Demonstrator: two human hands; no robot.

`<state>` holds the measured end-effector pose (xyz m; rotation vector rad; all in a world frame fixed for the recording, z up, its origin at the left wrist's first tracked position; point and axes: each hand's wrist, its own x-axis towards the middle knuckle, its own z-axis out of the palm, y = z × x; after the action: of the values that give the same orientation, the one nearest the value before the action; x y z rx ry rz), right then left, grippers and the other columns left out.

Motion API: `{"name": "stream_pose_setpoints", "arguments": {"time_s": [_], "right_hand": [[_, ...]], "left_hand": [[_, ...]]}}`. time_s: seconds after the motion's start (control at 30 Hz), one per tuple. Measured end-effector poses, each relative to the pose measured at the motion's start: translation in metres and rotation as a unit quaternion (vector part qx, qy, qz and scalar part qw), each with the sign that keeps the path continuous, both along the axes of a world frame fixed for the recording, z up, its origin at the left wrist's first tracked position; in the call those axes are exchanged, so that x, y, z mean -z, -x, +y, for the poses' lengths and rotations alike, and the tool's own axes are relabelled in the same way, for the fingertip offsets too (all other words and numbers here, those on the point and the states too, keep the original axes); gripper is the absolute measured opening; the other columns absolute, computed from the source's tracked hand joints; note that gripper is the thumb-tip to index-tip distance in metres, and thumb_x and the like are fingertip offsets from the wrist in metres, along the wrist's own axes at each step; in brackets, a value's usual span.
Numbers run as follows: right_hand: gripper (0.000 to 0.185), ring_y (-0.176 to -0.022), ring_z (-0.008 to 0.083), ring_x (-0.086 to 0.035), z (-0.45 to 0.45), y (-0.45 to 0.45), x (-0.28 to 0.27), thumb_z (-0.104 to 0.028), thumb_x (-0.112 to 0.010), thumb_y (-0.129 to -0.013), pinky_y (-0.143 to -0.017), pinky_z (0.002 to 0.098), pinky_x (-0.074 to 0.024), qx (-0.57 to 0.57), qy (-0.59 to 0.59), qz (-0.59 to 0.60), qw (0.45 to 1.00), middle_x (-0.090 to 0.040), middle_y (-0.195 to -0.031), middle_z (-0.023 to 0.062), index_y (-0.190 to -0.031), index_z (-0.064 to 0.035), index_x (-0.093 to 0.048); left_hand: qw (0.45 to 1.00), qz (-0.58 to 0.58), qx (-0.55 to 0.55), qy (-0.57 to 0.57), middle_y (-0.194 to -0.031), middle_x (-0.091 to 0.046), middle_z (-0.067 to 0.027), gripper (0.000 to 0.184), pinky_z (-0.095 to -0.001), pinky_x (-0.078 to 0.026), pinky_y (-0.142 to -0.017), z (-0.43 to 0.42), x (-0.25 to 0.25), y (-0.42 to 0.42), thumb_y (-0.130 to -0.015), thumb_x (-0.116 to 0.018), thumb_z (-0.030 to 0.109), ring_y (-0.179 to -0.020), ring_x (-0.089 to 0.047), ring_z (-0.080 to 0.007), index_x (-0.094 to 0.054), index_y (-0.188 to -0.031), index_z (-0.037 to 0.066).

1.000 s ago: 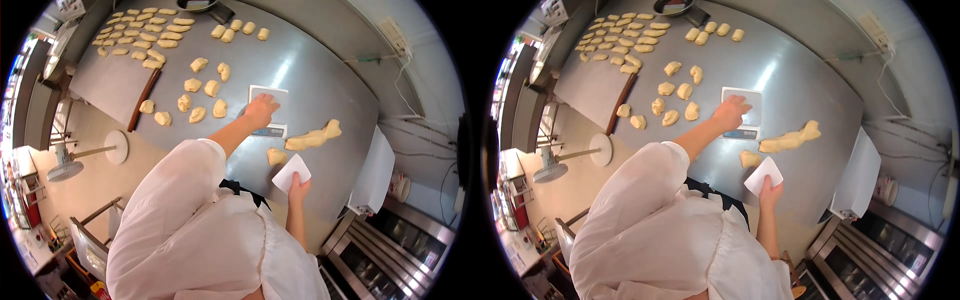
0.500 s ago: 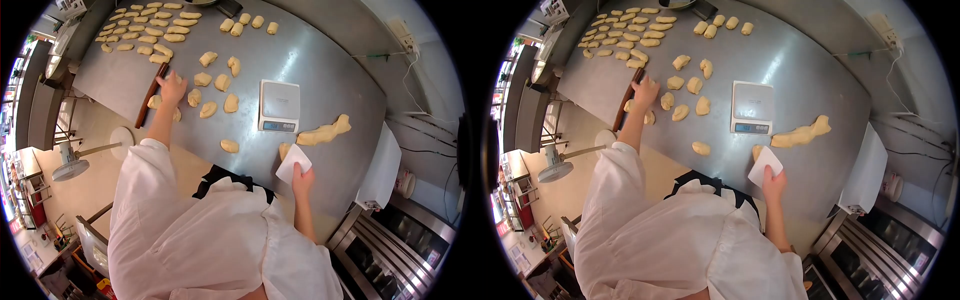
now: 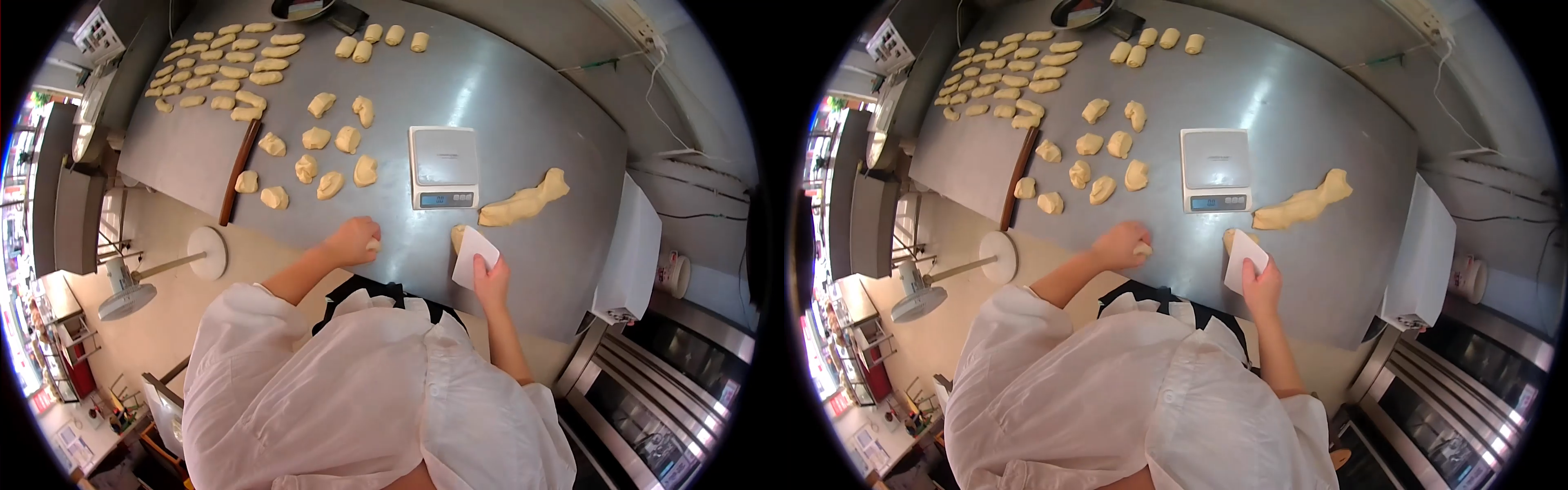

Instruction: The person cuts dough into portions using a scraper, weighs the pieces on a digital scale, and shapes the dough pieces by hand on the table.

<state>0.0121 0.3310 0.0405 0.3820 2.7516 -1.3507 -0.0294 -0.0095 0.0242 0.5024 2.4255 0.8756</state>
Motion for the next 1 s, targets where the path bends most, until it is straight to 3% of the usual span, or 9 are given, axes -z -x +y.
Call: {"name": "stream_pose_setpoints", "arguments": {"time_s": [0.27,0.37,0.43,0.5,0.57,0.67,0.8,0.9,1.0], "right_hand": [[0.030,-0.094,0.0213,-0.067,0.031,-0.037,0.029,-0.016,-0.064,-0.091,-0.083,0.0356,-0.0523,0.154,0.116,-0.045,0.980,-0.071,-0.105,0.0121,-0.113,0.0041,-0.064],[0.031,-0.097,0.0192,-0.066,0.034,-0.053,0.041,-0.016,-0.064,-0.091,-0.085,0.0342,-0.0518,0.223,0.171,-0.073,0.957,-0.069,-0.110,0.0102,-0.116,0.0036,-0.063],[0.033,-0.098,0.0200,-0.066,0.034,-0.060,0.050,-0.017,-0.063,-0.092,-0.086,0.0345,-0.0516,0.225,0.185,-0.151,0.945,-0.069,-0.112,0.0112,-0.118,0.0038,-0.063],[0.033,-0.098,0.0207,-0.066,0.021,-0.059,0.065,-0.016,-0.063,-0.092,-0.085,0.0350,-0.0517,0.246,0.216,-0.147,0.933,-0.070,-0.111,0.0115,-0.118,0.0041,-0.063],[0.035,-0.096,0.0213,-0.066,-0.009,-0.041,0.064,-0.015,-0.061,-0.093,-0.084,0.0357,-0.0519,0.298,0.304,-0.137,0.894,-0.069,-0.111,0.0122,-0.121,0.0050,-0.062],[0.036,-0.096,0.0214,-0.066,-0.030,-0.008,0.086,-0.017,-0.062,-0.093,-0.083,0.0360,-0.0519,0.298,0.382,-0.137,0.864,-0.069,-0.111,0.0125,-0.122,0.0059,-0.061],[0.035,-0.094,0.0203,-0.066,-0.022,-0.006,0.047,-0.019,-0.062,-0.093,-0.082,0.0360,-0.0519,0.257,0.384,-0.141,0.876,-0.070,-0.108,0.0114,-0.119,0.0049,-0.063],[0.033,-0.094,0.0278,-0.069,0.022,-0.024,0.041,-0.023,-0.061,-0.093,-0.082,0.0370,-0.0522,0.049,0.125,-0.131,0.982,-0.072,-0.104,0.0174,-0.113,0.0030,-0.066],[0.034,-0.095,0.0311,-0.070,0.052,-0.037,0.052,-0.023,-0.060,-0.093,-0.082,0.0380,-0.0522,0.100,0.075,-0.103,0.987,-0.071,-0.104,0.0199,-0.113,0.0036,-0.065]], "left_hand": [[0.969,0.123,-0.161,-0.140,-0.110,-0.065,-0.0151,0.031,-0.0417,-0.054,-0.083,0.094,-0.042,0.121,-0.077,-0.071,0.019,-0.102,-0.064,-0.0333,-0.068,-0.108,0.012],[0.971,0.189,-0.129,0.063,-0.127,-0.059,-0.0162,0.046,-0.0431,-0.052,-0.088,0.124,-0.035,0.124,-0.077,-0.074,0.021,-0.113,-0.060,-0.0339,-0.063,-0.121,0.014],[0.914,0.397,-0.016,0.079,-0.141,-0.049,-0.0195,0.061,-0.0453,-0.048,-0.097,0.136,-0.044,0.107,-0.077,-0.076,0.021,-0.124,-0.052,-0.0371,-0.056,-0.134,0.014],[0.970,0.228,0.060,-0.054,-0.142,-0.045,-0.0239,0.069,-0.0454,-0.043,-0.106,0.146,-0.017,0.076,-0.077,-0.075,0.020,-0.129,-0.047,-0.0398,-0.050,-0.139,0.006],[0.983,0.159,0.078,-0.049,-0.141,-0.047,-0.0230,0.068,-0.0453,-0.042,-0.107,0.158,-0.003,0.032,-0.078,-0.073,0.015,-0.132,-0.044,-0.0398,-0.046,-0.139,-0.002],[0.972,0.228,-0.011,-0.057,-0.140,-0.047,-0.0232,0.066,-0.0439,-0.042,-0.108,0.171,0.043,0.004,-0.082,-0.069,0.012,-0.130,-0.046,-0.0394,-0.043,-0.138,-0.008],[0.974,0.095,-0.111,-0.171,-0.125,-0.054,-0.0189,0.055,-0.0441,-0.045,-0.102,0.166,0.019,0.007,-0.086,-0.066,0.009,-0.120,-0.053,-0.0372,-0.049,-0.139,0.006],[0.985,0.030,-0.058,-0.157,-0.121,-0.055,-0.0155,0.057,-0.0442,-0.044,-0.101,0.151,0.004,0.004,-0.081,-0.072,0.010,-0.116,-0.054,-0.0340,-0.054,-0.135,0.010],[0.992,0.112,0.058,-0.028,-0.125,-0.055,-0.0160,0.057,-0.0444,-0.045,-0.100,0.138,0.023,0.003,-0.079,-0.077,0.017,-0.116,-0.054,-0.0354,-0.057,-0.131,0.008]]}}
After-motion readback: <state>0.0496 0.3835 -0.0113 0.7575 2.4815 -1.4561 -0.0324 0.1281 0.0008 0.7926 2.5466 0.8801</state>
